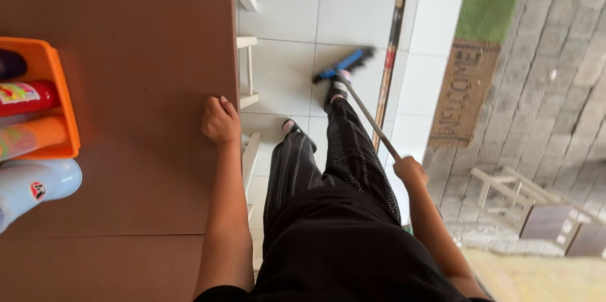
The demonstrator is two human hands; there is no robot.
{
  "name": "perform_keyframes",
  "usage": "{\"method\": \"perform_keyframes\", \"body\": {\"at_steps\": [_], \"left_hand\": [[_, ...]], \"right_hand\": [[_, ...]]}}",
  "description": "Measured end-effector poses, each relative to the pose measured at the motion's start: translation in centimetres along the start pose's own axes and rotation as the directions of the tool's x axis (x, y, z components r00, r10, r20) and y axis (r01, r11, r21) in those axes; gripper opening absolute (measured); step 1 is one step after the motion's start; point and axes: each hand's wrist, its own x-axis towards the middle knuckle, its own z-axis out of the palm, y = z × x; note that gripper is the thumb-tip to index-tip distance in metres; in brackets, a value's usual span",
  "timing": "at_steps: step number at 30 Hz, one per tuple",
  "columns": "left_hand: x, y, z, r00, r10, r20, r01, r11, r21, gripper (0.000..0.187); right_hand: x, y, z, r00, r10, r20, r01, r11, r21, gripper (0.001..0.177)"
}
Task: The person folds a red cloth, organizes water bottles and condiments on a table, and then sprays and wipes the table surface with the cloth before sweeping the floor with a broom and dustpan.
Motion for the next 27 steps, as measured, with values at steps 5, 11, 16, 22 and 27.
{"method": "perform_keyframes", "body": {"at_steps": [5,11,16,22,27], "left_hand": [[-0.1,0.2,-1.0,0.988,-0.052,0.143,0.045,0.998,0.05,0.031],[0.2,1.7,-0.2,0.857,-0.384,0.343,0.366,0.923,0.118,0.047],[1.4,1.2,0.6,0.782,-0.414,0.467,0.412,0.904,0.111,0.068],[0.0,0.3,1.9,0.793,-0.387,0.47,0.317,0.922,0.224,0.07],[1.3,0.4,1.4,0.699,-0.46,0.547,0.397,0.886,0.238,0.067]], "right_hand": [[8.2,-17.1,-6.6,0.893,-0.42,-0.159,0.398,0.904,-0.154,0.049],[11.7,-38.2,-17.6,0.803,-0.571,-0.173,0.541,0.819,-0.191,0.038],[16.8,-21.6,-22.1,0.58,-0.71,-0.401,0.806,0.57,0.158,0.056],[12.9,5.2,-22.2,0.889,-0.458,-0.017,0.457,0.885,0.093,0.041],[14.6,-0.1,-27.4,0.965,-0.261,0.033,0.259,0.964,0.056,0.023]]}}
